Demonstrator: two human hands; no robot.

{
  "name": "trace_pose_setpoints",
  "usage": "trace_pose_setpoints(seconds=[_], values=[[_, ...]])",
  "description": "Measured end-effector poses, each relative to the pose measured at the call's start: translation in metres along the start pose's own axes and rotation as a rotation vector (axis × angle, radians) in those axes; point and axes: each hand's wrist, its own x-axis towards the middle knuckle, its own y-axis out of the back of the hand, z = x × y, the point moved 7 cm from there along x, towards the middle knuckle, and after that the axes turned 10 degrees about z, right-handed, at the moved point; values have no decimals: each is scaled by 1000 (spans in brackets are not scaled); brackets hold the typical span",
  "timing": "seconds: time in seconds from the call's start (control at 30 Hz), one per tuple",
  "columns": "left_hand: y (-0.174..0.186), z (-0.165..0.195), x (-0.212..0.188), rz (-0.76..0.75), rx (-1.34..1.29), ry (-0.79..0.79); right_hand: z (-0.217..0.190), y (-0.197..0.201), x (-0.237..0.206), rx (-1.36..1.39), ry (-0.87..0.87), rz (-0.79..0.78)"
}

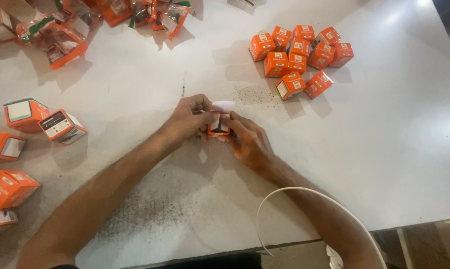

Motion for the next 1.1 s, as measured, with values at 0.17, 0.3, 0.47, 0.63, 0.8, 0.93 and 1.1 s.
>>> trace_pose_setpoints(seconds=[0.17, 0.3, 0.47, 0.63, 0.8, 0.93, 1.1], values=[[-13, 26, -15, 192, 390, -714, 0, 1, -2, 50, -3, 23], [-18, 34, -41, -8, 463, -1080, 25, -4, -10, 77, -258, -14], [-13, 32, -46, -27, 480, -1042, 36, -10, -13, 44, -267, -28], [-13, 27, -39, -17, 418, -948, 32, -7, -12, 69, -203, -4], [-16, 30, -55, -22, 654, -1242, 19, -7, -13, 102, -92, -18], [-4, 34, -49, -28, 682, -1215, 9, 0, 5, -101, 154, -22], [60, 62, 42, 517, 813, -1025, 26, 49, 28, -599, 121, 267]])
